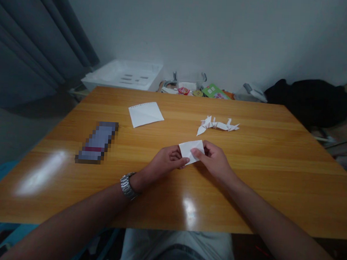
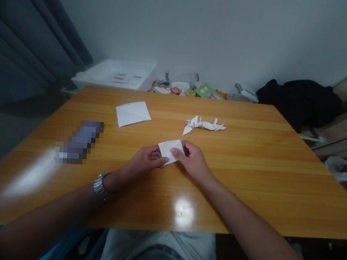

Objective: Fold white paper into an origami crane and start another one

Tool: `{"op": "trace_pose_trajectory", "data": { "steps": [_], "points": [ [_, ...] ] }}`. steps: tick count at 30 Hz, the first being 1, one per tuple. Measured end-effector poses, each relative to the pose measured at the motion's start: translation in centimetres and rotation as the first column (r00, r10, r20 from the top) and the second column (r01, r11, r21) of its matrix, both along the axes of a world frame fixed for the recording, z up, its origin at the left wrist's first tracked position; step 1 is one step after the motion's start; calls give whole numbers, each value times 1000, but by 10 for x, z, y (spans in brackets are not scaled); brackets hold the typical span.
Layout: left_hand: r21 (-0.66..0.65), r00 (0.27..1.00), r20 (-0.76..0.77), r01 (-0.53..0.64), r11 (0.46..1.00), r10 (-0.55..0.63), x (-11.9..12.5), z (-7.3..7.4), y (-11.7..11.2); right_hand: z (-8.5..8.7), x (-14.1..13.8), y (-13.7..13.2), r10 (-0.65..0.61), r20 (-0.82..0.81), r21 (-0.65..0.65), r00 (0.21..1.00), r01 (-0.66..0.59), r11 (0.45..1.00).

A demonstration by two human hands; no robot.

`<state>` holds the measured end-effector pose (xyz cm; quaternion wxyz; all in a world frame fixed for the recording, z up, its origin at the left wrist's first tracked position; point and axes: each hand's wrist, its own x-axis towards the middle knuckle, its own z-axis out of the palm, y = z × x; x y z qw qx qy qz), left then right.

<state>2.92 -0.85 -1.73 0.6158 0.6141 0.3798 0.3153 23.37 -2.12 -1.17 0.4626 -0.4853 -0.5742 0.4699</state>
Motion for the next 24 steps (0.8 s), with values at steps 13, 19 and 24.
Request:
{"op": "trace_pose_trajectory", "data": {
  "steps": [13, 19, 24],
  "points": [
    [73, 989, -146, 35, 997, -25, -5, 8, 2, -5, 6, 6, 5, 29, -3, 1000, -5, 1000],
    [179, 981, -161, -81, 980, 110, -6, 3, 5, -9, 12, 12, -38, 203, 60, 978, 27, 998],
    [648, 915, -340, 61, 759, 217, -11, 9, 5, -5, 17, 17, -134, 562, 286, 816, -39, 958]
  ]
}}
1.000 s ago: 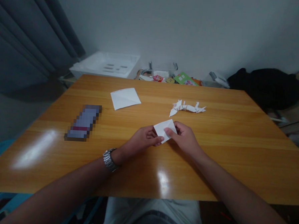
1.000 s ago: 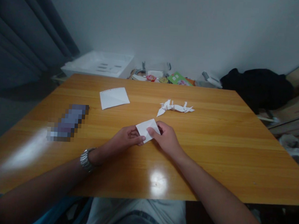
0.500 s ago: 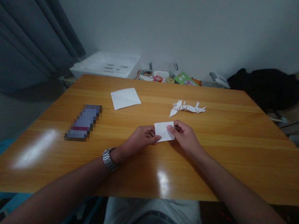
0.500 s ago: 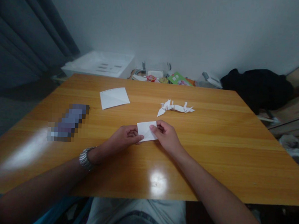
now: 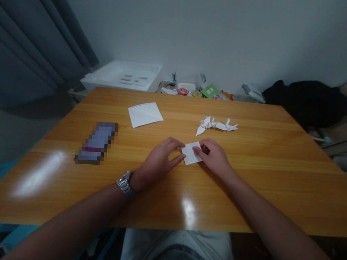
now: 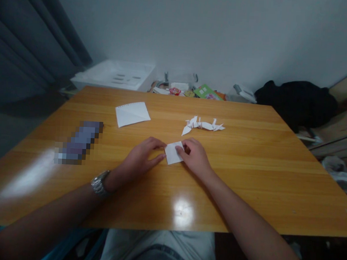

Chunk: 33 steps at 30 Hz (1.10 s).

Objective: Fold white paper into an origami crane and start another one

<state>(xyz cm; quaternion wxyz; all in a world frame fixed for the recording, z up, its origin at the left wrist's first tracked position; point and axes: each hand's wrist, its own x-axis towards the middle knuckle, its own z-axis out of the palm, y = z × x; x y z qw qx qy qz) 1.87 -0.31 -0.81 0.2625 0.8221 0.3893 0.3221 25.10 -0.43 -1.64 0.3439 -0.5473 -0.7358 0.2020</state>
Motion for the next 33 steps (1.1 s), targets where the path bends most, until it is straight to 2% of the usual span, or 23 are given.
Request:
{"op": "trace_pose_trajectory", "data": {
  "steps": [3, 7, 9, 12, 13, 17, 23, 28, 33],
  "points": [
    [134, 970, -164, 201, 970, -179, -2, 3, -2, -4, 0, 3, 8, 132, 54, 991, -15, 998],
    [117, 903, -331, 326, 938, -273, -5, -2, -5, -11, -1, 6, -11, 204, 66, 979, -3, 998],
    [114, 878, -387, 348, 931, -281, -6, -6, -4, -11, 0, 7, -15, 196, 75, 980, 0, 997],
    [128, 854, -446, 359, 925, -269, -9, -10, -4, -9, 4, 7, 55, 189, 106, 981, -76, 991],
    [130, 848, -460, 359, 924, -264, -10, -11, -4, -8, 7, 8, 102, 206, 113, 973, -127, 985],
    [137, 828, -493, 379, 915, -269, -10, -12, -6, -7, 17, 10, 141, 282, 144, 949, -187, 972],
    [150, 820, -510, 381, 912, -259, -7, -12, -9, -14, 27, 15, 175, 298, 108, 938, -216, 970],
    [149, 817, -510, 393, 907, -270, -9, -14, -7, -17, 35, 19, 266, 296, 52, 917, -293, 955],
    [133, 848, -458, 364, 922, -268, -7, -12, -4, -17, 39, 21, 285, 279, 41, 917, -308, 951]
  ]
}}
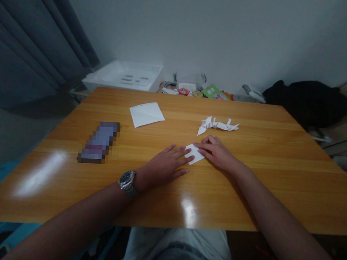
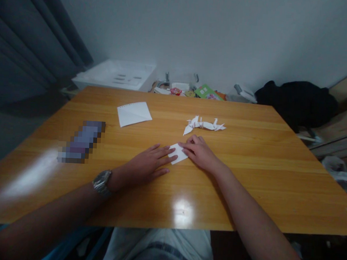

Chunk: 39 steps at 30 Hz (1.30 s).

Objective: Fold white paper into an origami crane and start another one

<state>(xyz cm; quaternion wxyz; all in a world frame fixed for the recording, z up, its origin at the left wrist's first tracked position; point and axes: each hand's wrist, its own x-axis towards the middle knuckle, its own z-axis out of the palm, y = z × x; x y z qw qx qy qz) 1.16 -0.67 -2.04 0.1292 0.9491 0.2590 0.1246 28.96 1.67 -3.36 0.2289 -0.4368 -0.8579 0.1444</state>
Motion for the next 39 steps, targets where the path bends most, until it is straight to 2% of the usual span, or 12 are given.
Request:
{"op": "trace_pose_trajectory", "data": {
  "steps": [7, 11, 16, 22, 26, 29, 33, 39],
  "points": [
    [-6, 989, 44, -140, 990, 140, 11, 9, 1, 0, -7, -1, -2, -21, 27, 1000, 2, 1000],
    [-7, 983, 52, -177, 984, 177, 12, 8, 3, -1, -11, -3, -12, -21, 23, 1000, 12, 1000],
    [-9, 983, 52, -175, 985, 175, 11, 5, 6, 4, -6, -4, 18, 8, 6, 1000, -18, 1000],
    [-31, 983, 40, -178, 984, 179, 12, 9, 5, 12, 5, -4, 111, 55, -31, 992, -109, 994],
    [-31, 981, 47, -184, 982, 186, 12, 9, 4, 12, 5, -3, 112, 56, -39, 992, -110, 993],
    [-23, 979, 55, -198, 980, 199, 13, 8, 4, 11, 7, -2, 119, -1, -45, 993, -119, 992],
    [-4, 977, 70, -203, 979, 203, 14, 7, 4, 12, 11, -1, 180, -122, -94, 976, -191, 977],
    [47, 978, 89, -193, 980, 188, 14, 7, 4, 7, 14, 2, 205, -164, -104, 965, -224, 969]
  ]
}}
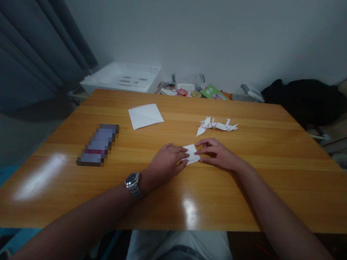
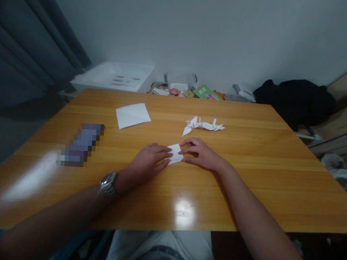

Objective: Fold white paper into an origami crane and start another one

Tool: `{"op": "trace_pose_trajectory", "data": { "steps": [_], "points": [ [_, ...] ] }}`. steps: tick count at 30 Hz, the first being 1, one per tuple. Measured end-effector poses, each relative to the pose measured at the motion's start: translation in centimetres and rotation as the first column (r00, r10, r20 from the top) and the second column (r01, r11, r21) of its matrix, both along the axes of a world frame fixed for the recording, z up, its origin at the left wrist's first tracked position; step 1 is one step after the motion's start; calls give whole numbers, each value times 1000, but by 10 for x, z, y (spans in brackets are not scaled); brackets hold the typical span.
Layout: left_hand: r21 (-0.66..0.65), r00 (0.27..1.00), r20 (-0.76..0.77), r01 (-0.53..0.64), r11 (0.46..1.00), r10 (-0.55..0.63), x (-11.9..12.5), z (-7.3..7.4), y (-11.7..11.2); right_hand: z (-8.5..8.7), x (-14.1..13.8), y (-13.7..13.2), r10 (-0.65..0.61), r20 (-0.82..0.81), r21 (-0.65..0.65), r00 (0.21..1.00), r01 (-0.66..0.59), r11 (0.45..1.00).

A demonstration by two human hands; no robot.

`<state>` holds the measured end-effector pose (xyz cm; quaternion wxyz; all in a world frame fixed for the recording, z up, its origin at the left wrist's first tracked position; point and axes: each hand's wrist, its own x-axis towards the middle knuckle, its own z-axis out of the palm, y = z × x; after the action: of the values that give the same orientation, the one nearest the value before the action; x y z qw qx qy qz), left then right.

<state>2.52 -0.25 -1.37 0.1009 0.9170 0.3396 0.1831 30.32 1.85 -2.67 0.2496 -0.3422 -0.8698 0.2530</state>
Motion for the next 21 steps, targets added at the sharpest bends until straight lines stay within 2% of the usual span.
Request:
{"op": "trace_pose_trajectory", "data": {
  "steps": [9, 16, 21],
  "points": [
    [22, 999, 13, -43, 999, 43, 2, -2, -2, 7, -16, -5, -91, -54, -15, 994, 90, 996],
    [1, 996, 43, -79, 997, 79, 4, -3, -3, 8, -12, -4, -16, -85, -113, 996, 6, 994],
    [-11, 995, 53, -83, 997, 83, 4, 0, -6, 8, -9, -2, -40, -93, -145, 995, 26, 989]
  ]
}}
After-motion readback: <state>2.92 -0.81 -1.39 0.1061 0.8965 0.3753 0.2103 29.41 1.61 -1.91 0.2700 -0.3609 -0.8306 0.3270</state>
